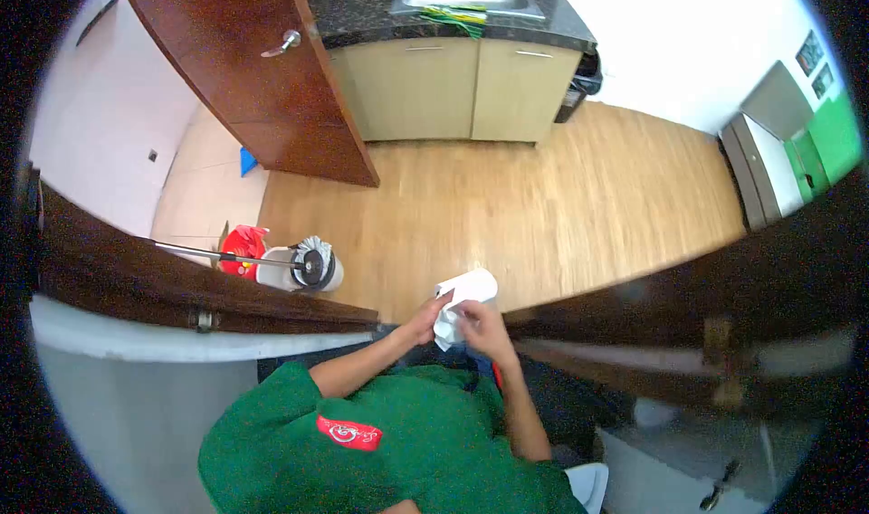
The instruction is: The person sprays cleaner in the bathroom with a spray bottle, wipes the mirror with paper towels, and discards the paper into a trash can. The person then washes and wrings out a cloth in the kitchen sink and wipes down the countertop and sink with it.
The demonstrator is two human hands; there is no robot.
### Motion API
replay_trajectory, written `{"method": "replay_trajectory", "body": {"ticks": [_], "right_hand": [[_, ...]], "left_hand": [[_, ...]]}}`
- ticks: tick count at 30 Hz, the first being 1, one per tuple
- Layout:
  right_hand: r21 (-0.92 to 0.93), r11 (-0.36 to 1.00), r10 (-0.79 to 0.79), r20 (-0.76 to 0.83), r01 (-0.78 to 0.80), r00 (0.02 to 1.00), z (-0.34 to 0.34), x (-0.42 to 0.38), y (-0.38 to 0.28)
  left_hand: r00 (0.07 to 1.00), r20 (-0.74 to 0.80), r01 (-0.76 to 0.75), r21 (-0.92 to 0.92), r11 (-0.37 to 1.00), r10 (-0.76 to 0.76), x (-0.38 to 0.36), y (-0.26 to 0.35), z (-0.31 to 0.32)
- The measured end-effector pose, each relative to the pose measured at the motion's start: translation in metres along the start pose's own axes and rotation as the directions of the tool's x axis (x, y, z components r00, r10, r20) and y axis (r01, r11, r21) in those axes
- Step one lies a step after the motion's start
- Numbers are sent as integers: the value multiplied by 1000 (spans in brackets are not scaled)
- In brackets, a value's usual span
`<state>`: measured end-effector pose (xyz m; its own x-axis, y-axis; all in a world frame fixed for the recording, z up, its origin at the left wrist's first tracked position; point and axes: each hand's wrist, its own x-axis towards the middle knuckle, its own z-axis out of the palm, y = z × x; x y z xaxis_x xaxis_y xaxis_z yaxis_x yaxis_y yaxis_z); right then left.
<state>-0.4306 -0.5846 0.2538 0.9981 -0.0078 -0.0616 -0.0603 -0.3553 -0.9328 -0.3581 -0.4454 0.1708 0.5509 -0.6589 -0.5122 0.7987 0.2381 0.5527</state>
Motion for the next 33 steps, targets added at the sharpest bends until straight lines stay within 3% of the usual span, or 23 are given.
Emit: {"method": "replay_trajectory", "body": {"ticks": [1,3,5,8,11,13,14,19,21,24,27,28,31,32,33], "right_hand": [[175,984,44,-36,-37,998,-3,34,35],[246,969,72,-152,-33,986,-30,106,37],[93,995,50,-205,-32,978,-56,173,32],[-106,994,19,12,-17,1000,-84,257,11],[229,971,-8,289,-61,957,-84,319,-26],[335,942,-95,332,-23,938,-75,349,-46],[360,933,-120,331,-8,936,-67,370,-52],[358,934,-120,355,-16,927,-40,482,-71],[268,957,-188,274,113,943,-37,538,-76],[125,945,-318,133,302,939,-38,631,-85],[-71,921,-381,36,382,924,-48,704,-101],[-63,943,-327,26,328,945,-50,723,-108],[-175,878,-462,-67,446,884,-52,780,-136],[-214,853,-503,-92,476,860,-52,801,-140],[-192,875,-468,-106,444,877,-54,818,-152]], "left_hand": [[999,-45,-5,-40,999,3,13,19,-7],[997,-82,8,-48,999,-12,35,72,-14],[991,-136,-5,-49,999,-2,46,114,-15],[977,-139,-163,1,987,161,61,194,-10],[951,-131,-295,-101,950,281,67,252,-15],[938,-74,-346,-229,910,338,67,271,-30],[932,-167,-356,-254,899,321,72,278,-42],[863,-233,-501,-281,819,448,104,341,-81],[820,-314,-562,-279,779,479,121,378,-90],[727,-383,-643,-87,761,570,166,425,-135],[762,-370,-565,21,825,531,200,481,-162],[808,-352,-478,79,875,473,208,500,-168],[818,-347,-477,40,878,460,240,552,-175],[805,-433,-434,39,900,406,253,571,-176],[823,-415,-402,60,914,389,258,592,-175]]}}
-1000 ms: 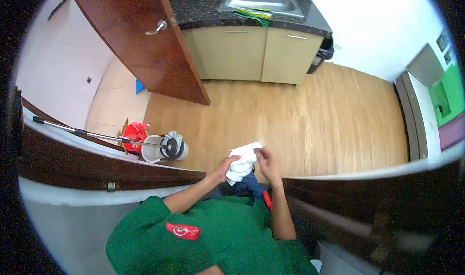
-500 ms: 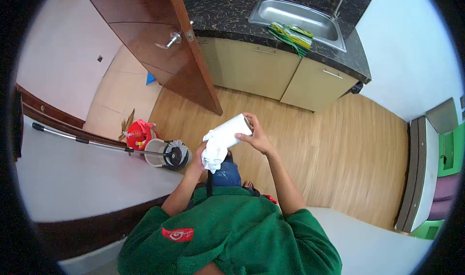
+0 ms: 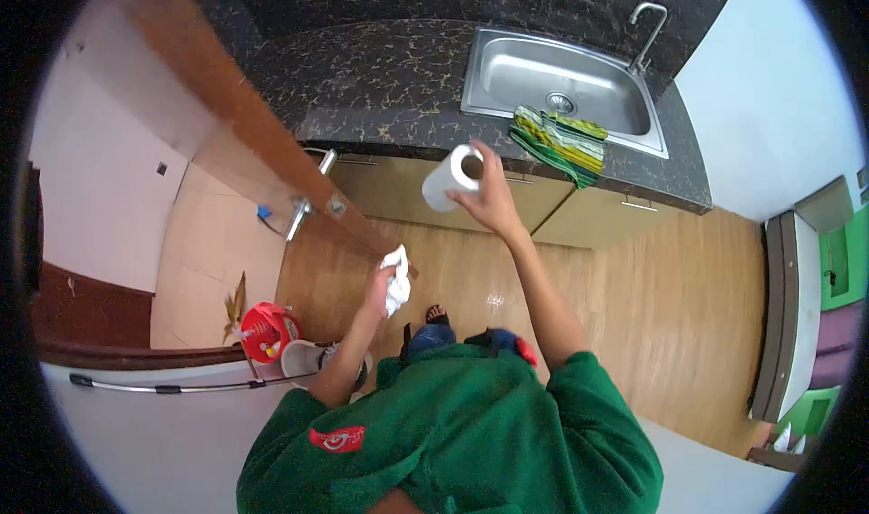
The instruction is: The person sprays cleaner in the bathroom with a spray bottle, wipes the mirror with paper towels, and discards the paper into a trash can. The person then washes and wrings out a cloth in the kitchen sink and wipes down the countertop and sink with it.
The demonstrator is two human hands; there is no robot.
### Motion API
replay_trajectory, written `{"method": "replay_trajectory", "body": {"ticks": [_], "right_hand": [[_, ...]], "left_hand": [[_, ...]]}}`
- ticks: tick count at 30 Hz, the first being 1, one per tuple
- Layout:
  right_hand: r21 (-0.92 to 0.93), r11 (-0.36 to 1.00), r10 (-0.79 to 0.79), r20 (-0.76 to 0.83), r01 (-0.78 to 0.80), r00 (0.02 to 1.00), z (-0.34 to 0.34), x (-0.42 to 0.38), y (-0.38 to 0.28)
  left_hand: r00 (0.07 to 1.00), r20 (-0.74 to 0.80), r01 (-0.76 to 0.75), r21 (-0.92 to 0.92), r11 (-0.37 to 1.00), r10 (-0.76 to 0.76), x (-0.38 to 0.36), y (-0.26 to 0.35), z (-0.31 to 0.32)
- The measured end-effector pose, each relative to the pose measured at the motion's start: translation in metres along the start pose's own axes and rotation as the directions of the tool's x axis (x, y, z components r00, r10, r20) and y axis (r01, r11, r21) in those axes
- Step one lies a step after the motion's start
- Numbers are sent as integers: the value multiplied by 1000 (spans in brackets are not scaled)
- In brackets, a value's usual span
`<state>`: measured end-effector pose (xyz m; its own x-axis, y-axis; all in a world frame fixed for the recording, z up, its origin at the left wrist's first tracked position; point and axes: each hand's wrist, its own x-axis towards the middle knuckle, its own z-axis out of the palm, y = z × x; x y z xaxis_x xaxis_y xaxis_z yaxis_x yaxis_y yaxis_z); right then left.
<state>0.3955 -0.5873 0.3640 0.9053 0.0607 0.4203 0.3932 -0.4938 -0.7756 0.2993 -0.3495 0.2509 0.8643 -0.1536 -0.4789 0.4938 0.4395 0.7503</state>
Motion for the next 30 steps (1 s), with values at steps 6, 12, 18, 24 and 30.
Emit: {"method": "replay_trajectory", "body": {"ticks": [6,12,18,24,30], "right_hand": [[-139,982,-132,-54,124,990,30,132,29],[-346,931,-95,87,120,992,86,218,94],[-73,921,-381,35,382,924,97,259,151],[204,976,-136,288,78,948,39,243,169],[36,999,17,183,-24,983,-27,195,221]], "left_hand": [[934,173,-301,-96,949,313,71,66,38],[728,105,-635,474,610,677,116,184,121],[542,343,-642,758,114,767,165,184,155],[894,-110,-169,815,555,434,134,-20,15],[729,-574,296,756,584,374,-10,-120,-161]]}}
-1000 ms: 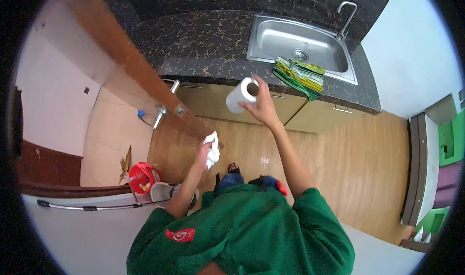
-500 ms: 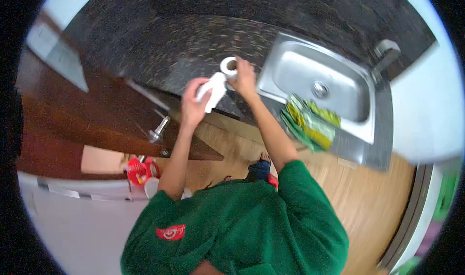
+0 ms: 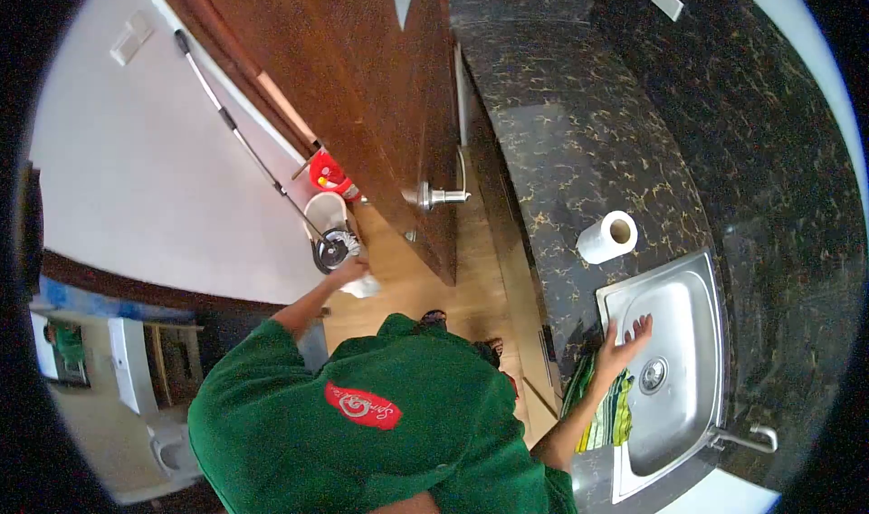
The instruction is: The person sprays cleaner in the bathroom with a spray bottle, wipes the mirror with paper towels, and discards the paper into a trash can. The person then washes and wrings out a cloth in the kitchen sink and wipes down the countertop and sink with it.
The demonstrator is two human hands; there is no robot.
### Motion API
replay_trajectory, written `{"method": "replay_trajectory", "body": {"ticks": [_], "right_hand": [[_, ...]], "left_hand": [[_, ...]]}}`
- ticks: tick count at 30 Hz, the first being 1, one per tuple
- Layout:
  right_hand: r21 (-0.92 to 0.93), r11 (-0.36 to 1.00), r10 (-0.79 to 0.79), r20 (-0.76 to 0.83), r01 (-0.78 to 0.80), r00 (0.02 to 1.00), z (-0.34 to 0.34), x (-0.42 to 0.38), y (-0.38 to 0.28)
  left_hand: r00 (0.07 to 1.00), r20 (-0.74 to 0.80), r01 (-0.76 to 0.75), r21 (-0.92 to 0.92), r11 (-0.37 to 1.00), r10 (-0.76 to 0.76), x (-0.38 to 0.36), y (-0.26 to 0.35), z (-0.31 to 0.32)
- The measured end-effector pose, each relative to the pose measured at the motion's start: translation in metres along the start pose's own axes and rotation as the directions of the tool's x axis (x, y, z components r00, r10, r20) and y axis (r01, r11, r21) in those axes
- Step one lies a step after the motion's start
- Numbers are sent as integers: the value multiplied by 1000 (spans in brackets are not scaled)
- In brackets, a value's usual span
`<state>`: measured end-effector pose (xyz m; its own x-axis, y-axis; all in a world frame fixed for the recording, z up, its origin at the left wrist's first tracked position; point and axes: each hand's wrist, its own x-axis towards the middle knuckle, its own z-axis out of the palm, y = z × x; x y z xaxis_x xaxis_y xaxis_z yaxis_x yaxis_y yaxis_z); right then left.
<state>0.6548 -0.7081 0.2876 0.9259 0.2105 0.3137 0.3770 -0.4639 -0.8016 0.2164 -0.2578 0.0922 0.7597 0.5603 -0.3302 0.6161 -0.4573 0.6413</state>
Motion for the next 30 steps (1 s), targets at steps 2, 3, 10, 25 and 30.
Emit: {"method": "replay_trajectory", "body": {"ticks": [2,3,10,25,30], "right_hand": [[-103,994,-25,-10,24,1000,-7,-9,7],[-174,985,-15,-47,6,999,-20,-19,11],[46,988,-154,356,148,922,-33,-86,-97],[-74,944,111,-847,-321,520,-365,-261,-56],[-383,924,-375,-910,-13,177,-580,-305,26]], "left_hand": [[964,167,-245,239,940,209,19,-49,2],[855,335,-504,362,784,395,38,-79,14],[832,485,57,-558,828,269,33,241,69],[144,711,-173,-667,725,688,-125,557,188],[67,556,-775,-494,394,828,-214,605,337]]}}
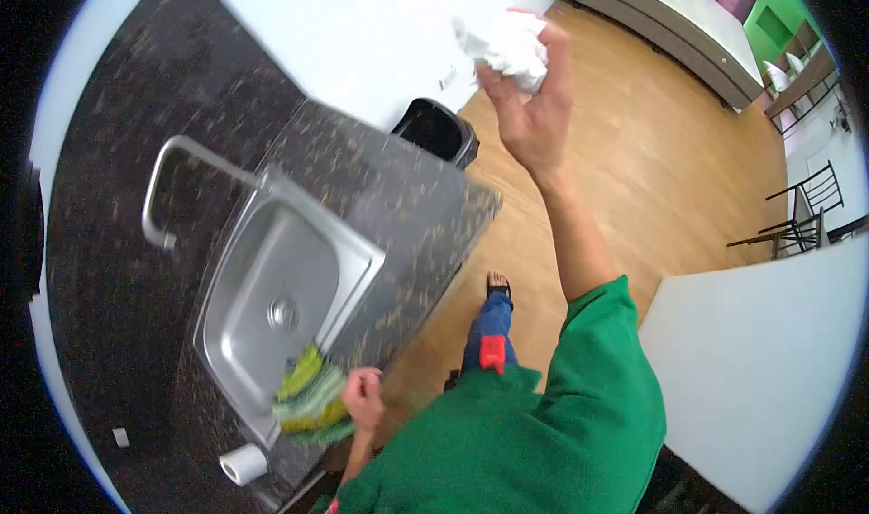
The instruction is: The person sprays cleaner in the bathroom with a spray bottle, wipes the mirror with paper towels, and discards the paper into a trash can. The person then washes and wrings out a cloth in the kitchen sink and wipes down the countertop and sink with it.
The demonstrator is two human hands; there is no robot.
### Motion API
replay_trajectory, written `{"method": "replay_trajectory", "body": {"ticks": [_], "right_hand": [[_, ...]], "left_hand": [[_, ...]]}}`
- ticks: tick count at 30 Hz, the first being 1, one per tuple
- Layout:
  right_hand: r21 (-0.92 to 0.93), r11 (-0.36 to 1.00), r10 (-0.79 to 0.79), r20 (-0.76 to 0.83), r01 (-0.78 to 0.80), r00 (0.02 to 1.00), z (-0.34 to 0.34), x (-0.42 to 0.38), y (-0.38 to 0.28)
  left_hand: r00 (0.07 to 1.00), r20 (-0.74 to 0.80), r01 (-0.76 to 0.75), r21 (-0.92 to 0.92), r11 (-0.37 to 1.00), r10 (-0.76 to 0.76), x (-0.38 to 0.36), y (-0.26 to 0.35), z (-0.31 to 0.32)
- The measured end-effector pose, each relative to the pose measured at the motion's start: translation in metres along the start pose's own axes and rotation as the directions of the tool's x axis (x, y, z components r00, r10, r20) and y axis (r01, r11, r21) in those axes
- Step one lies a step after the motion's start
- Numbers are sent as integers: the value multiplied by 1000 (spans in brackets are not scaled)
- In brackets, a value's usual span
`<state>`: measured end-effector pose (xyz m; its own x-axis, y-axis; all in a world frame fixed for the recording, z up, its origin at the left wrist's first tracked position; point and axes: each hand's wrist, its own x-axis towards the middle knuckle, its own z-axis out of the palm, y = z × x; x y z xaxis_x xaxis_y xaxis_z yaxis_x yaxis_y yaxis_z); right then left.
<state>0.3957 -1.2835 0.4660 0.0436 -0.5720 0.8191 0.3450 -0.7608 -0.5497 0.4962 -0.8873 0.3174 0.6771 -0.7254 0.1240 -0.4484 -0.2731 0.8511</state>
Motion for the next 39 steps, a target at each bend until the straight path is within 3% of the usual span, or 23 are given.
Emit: {"method": "replay_trajectory", "body": {"ticks": [2,4,5,7,8,9,10,11,12,14,15,17,19,22,23,25,26,27,30,32,35,38,39], "right_hand": [[-188,974,-139,-48,128,989,-10,33,84],[-445,839,-322,56,313,945,-1,41,164],[-464,868,-167,61,176,984,9,30,202],[-504,863,-4,71,39,997,28,-19,296],[-488,872,143,168,-44,975,31,-55,344],[-470,855,368,256,-218,894,36,-95,382],[-612,757,548,403,-230,733,29,-135,415],[-755,625,661,376,-200,649,25,-177,437],[-747,542,774,266,-385,575,20,-205,451],[-717,427,779,-18,-551,627,2,-286,500],[-676,290,805,-211,-678,555,-4,-328,521],[-418,-86,970,-242,-904,20,-13,-346,527],[-127,-465,883,-134,-876,-449,-9,-342,522],[195,-295,939,-122,-935,-322,23,-343,524],[145,-78,965,-238,-986,-111,24,-382,551],[120,27,941,-338,-992,-16,19,-418,572],[101,84,922,-385,-991,39,16,-425,573],[149,-77,939,-322,-986,-122,4,-378,538],[95,-85,932,-343,-992,-113,-54,-387,509],[117,22,940,-341,-993,-19,-101,-420,497],[172,28,911,-410,-985,-46,-173,-453,462],[260,-106,913,-357,-960,-197,-237,-455,414],[269,-66,926,-341,-961,-159,-256,-462,401]], "left_hand": [[970,133,-218,96,971,205,39,-4,45],[961,182,-233,131,964,207,69,-7,71],[959,201,-229,149,962,197,77,-6,83],[956,201,-268,296,917,214,69,-30,92],[953,206,-287,369,884,224,62,-39,92],[955,210,-276,378,884,208,63,-39,93],[958,214,-261,389,884,189,62,-37,92],[961,216,-251,401,881,175,64,-36,91],[963,221,-237,398,887,158,66,-36,91],[966,232,-200,389,899,114,67,-33,91],[965,247,-189,451,872,82,71,-28,92],[969,235,-180,464,867,76,68,-30,94],[970,243,-148,515,844,22,55,-36,89],[957,288,-141,512,847,-15,63,-28,90],[954,298,-179,524,833,17,63,-30,90],[944,321,-250,544,801,76,59,-33,87],[950,308,-213,534,818,47,54,-34,86],[956,293,-182,520,834,26,51,-39,85],[958,279,-222,555,802,72,53,-39,86],[959,271,-229,553,801,87,57,-36,91],[960,274,-193,518,833,51,56,-38,89],[967,221,-227,501,835,130,48,-47,91],[958,259,-236,471,850,122,62,-35,94]]}}
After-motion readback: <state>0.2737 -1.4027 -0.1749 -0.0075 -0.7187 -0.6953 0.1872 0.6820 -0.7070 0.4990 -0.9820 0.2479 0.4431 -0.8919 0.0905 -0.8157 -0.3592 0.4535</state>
